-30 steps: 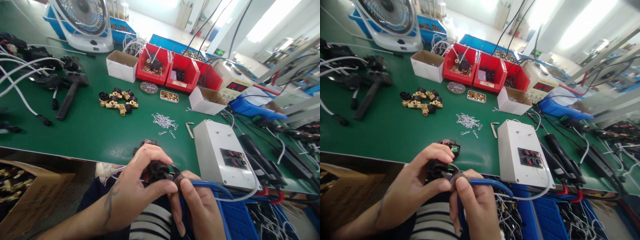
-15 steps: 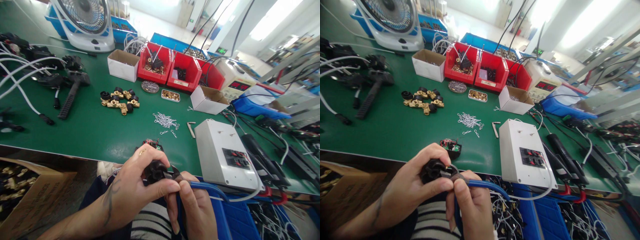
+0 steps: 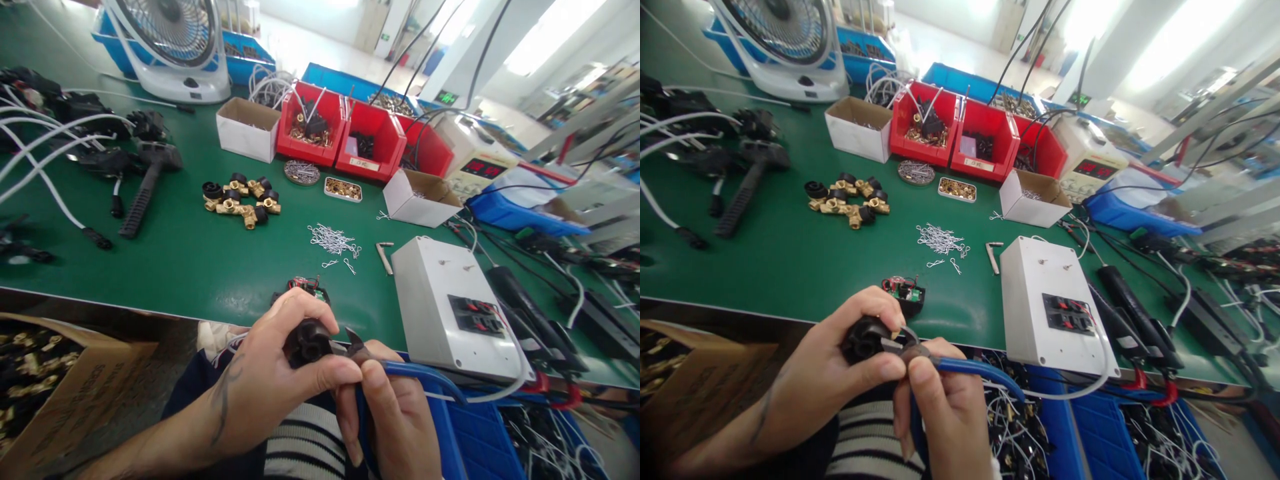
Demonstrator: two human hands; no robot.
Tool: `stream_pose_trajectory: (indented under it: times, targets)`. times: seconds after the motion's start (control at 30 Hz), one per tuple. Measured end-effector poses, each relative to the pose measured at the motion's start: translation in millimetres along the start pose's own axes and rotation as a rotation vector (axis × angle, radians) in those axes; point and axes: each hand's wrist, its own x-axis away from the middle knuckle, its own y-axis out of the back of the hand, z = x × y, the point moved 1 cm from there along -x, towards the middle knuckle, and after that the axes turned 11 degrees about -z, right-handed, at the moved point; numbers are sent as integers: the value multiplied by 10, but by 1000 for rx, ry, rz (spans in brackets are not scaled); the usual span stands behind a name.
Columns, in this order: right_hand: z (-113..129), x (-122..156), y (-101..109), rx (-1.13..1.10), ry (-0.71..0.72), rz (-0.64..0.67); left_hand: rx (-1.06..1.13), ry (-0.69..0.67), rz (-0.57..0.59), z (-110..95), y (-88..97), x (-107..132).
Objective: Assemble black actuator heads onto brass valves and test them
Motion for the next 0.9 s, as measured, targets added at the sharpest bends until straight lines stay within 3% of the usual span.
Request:
stream_pose_trajectory:
  times: [0.2,0.4,0.67,0.9]
  targets:
    - [107,51,51,26,-156,-60,-12,-74,19,-17,5,15]
    - [77,64,16,8,-163,-64,-137,-127,6,-60,34,-6]
    - [64,-2,16,1,-86,-33,-137,-39,31,-67,7,-2]
    - [119,27,53,53,-97,-91,-146,46,22,-62,12,2]
